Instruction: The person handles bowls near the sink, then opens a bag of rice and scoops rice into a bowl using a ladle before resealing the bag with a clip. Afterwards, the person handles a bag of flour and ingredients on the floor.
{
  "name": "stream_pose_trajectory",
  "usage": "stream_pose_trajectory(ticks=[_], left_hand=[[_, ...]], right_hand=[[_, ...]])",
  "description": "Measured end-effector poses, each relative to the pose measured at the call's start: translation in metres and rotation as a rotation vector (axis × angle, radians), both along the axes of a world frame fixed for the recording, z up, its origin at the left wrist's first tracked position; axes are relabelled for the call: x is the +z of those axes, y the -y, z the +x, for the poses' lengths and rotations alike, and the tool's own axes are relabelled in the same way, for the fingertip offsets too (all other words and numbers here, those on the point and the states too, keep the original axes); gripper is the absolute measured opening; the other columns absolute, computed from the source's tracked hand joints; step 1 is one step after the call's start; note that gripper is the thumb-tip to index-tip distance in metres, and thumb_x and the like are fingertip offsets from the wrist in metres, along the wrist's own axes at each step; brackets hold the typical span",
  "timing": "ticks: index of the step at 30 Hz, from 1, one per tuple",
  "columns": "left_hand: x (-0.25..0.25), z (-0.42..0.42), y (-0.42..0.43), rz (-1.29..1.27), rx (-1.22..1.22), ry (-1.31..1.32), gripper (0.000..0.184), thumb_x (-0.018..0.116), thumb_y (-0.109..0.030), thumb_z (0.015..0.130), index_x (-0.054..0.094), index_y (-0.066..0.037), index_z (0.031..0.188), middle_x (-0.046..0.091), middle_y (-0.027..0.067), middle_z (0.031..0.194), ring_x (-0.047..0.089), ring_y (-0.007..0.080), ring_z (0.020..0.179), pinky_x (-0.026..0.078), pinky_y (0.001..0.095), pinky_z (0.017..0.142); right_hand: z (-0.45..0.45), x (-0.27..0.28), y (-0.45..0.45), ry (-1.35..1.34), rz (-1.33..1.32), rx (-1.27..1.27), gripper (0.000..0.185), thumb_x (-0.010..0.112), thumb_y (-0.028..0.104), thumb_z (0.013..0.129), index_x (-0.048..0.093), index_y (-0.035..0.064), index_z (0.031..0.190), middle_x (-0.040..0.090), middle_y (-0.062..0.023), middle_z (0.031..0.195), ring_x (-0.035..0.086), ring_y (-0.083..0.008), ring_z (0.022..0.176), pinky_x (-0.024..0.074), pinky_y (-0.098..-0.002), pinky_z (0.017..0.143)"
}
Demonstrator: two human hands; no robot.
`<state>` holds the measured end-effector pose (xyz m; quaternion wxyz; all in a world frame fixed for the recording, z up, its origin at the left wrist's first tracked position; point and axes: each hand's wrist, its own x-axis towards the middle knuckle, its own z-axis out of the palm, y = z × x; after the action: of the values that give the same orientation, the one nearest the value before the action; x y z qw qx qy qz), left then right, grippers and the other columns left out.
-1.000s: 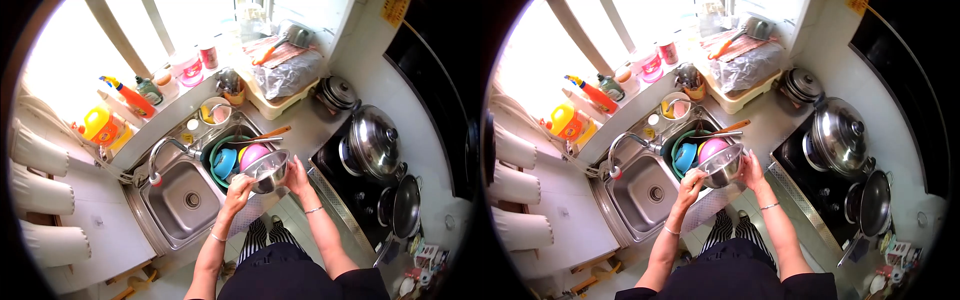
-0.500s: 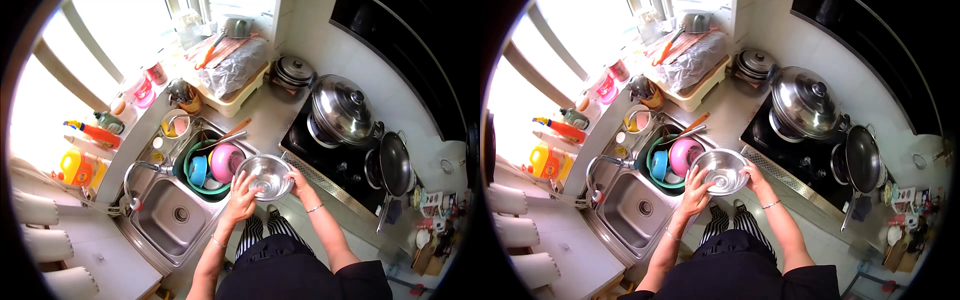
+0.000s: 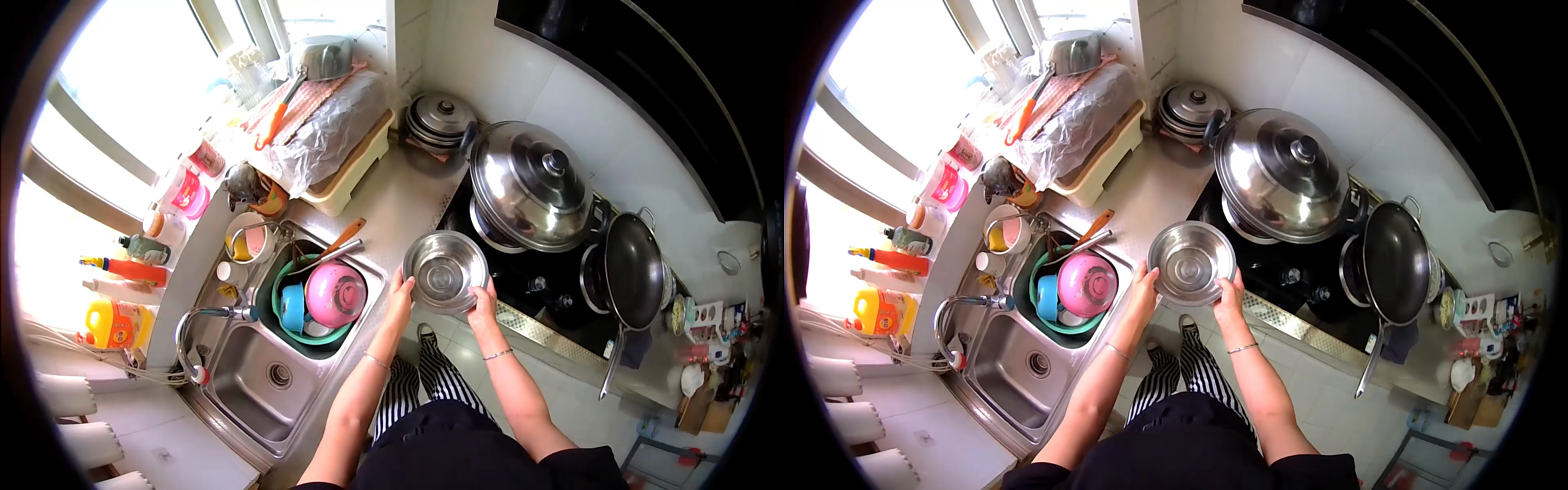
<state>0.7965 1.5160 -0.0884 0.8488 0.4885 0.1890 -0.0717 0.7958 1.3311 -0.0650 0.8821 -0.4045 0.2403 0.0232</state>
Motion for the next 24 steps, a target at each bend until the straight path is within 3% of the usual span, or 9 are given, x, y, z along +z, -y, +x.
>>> stream_pose_trajectory(ticks=[2, 5, 7, 13, 17, 20, 23, 24], left_hand=[[-0.005, 0.021, 0.008, -0.127, 0.055, 0.025, 0.049, 0.043, -0.004, 0.088, 0.036, -0.003, 0.137, 0.046, 0.0087, 0.132, 0.045, 0.0183, 0.118, 0.036, 0.0282, 0.099], [-0.017, 0.045, 0.015, -0.123, 0.050, 0.010, 0.049, 0.041, -0.002, 0.087, 0.037, -0.003, 0.136, 0.046, 0.0097, 0.131, 0.044, 0.0194, 0.120, 0.034, 0.0291, 0.100], [-0.011, 0.054, 0.017, -0.105, 0.042, 0.000, 0.049, 0.041, -0.002, 0.087, 0.037, -0.004, 0.136, 0.046, 0.0098, 0.132, 0.043, 0.0198, 0.120, 0.034, 0.0296, 0.101], [-0.013, 0.066, 0.021, -0.189, 0.078, -0.038, 0.050, 0.042, -0.002, 0.088, 0.035, -0.003, 0.137, 0.044, 0.0107, 0.134, 0.041, 0.0203, 0.124, 0.032, 0.0300, 0.102], [-0.022, 0.068, 0.020, -0.140, 0.076, -0.097, 0.054, 0.047, -0.010, 0.090, 0.029, -0.004, 0.141, 0.041, 0.0124, 0.137, 0.039, 0.0212, 0.125, 0.031, 0.0302, 0.103], [-0.028, 0.061, 0.020, -0.039, 0.092, -0.047, 0.061, 0.051, -0.020, 0.091, 0.025, -0.004, 0.143, 0.036, 0.0139, 0.142, 0.034, 0.0215, 0.130, 0.026, 0.0304, 0.106], [-0.015, 0.040, 0.008, -0.015, 0.125, -0.109, 0.061, 0.051, -0.022, 0.091, 0.024, -0.004, 0.143, 0.033, 0.0116, 0.144, 0.029, 0.0208, 0.133, 0.023, 0.0321, 0.107], [-0.012, 0.028, 0.002, -0.078, 0.123, -0.100, 0.061, 0.051, -0.023, 0.091, 0.024, -0.005, 0.143, 0.030, 0.0103, 0.146, 0.026, 0.0215, 0.135, 0.021, 0.0388, 0.108]], right_hand=[[0.014, -0.003, 0.005, -0.018, 0.019, 0.001, 0.065, 0.044, -0.009, 0.067, 0.043, 0.0072, 0.130, 0.052, -0.0071, 0.122, 0.050, -0.0214, 0.113, 0.0407, -0.0336, 0.097], [0.030, -0.016, 0.015, -0.002, 0.034, -0.007, 0.060, 0.045, -0.008, 0.068, 0.046, 0.0072, 0.125, 0.053, -0.0067, 0.118, 0.051, -0.0212, 0.109, 0.0443, -0.0349, 0.093], [0.035, -0.016, 0.018, 0.017, 0.066, 0.002, 0.064, 0.045, -0.006, 0.068, 0.041, 0.0040, 0.131, 0.051, -0.0085, 0.124, 0.048, -0.0220, 0.114, 0.0393, -0.0356, 0.098], [0.050, -0.023, 0.025, 0.029, 0.050, 0.049, 0.065, 0.045, -0.006, 0.068, 0.040, 0.0040, 0.132, 0.050, -0.0092, 0.125, 0.047, -0.0227, 0.115, 0.0378, -0.0360, 0.100], [0.055, -0.040, 0.027, 0.011, 0.028, 0.058, 0.061, 0.046, -0.006, 0.067, 0.044, 0.0034, 0.127, 0.051, -0.0094, 0.123, 0.047, -0.0234, 0.116, 0.0378, -0.0359, 0.100], [0.055, -0.040, 0.028, -0.020, 0.067, 0.079, 0.053, 0.048, -0.001, 0.070, 0.047, 0.0033, 0.123, 0.053, -0.0087, 0.120, 0.049, -0.0227, 0.113, 0.0393, -0.0366, 0.098], [0.030, -0.035, 0.034, -0.108, 0.130, 0.048, 0.046, 0.049, 0.014, 0.080, 0.046, 0.0051, 0.125, 0.052, -0.0073, 0.122, 0.047, -0.0220, 0.116, 0.0358, -0.0390, 0.100], [0.017, -0.028, 0.033, -0.188, 0.091, -0.022, 0.045, 0.047, 0.016, 0.083, 0.045, 0.0048, 0.127, 0.051, -0.0077, 0.123, 0.047, -0.0222, 0.116, 0.0347, -0.0404, 0.101]])
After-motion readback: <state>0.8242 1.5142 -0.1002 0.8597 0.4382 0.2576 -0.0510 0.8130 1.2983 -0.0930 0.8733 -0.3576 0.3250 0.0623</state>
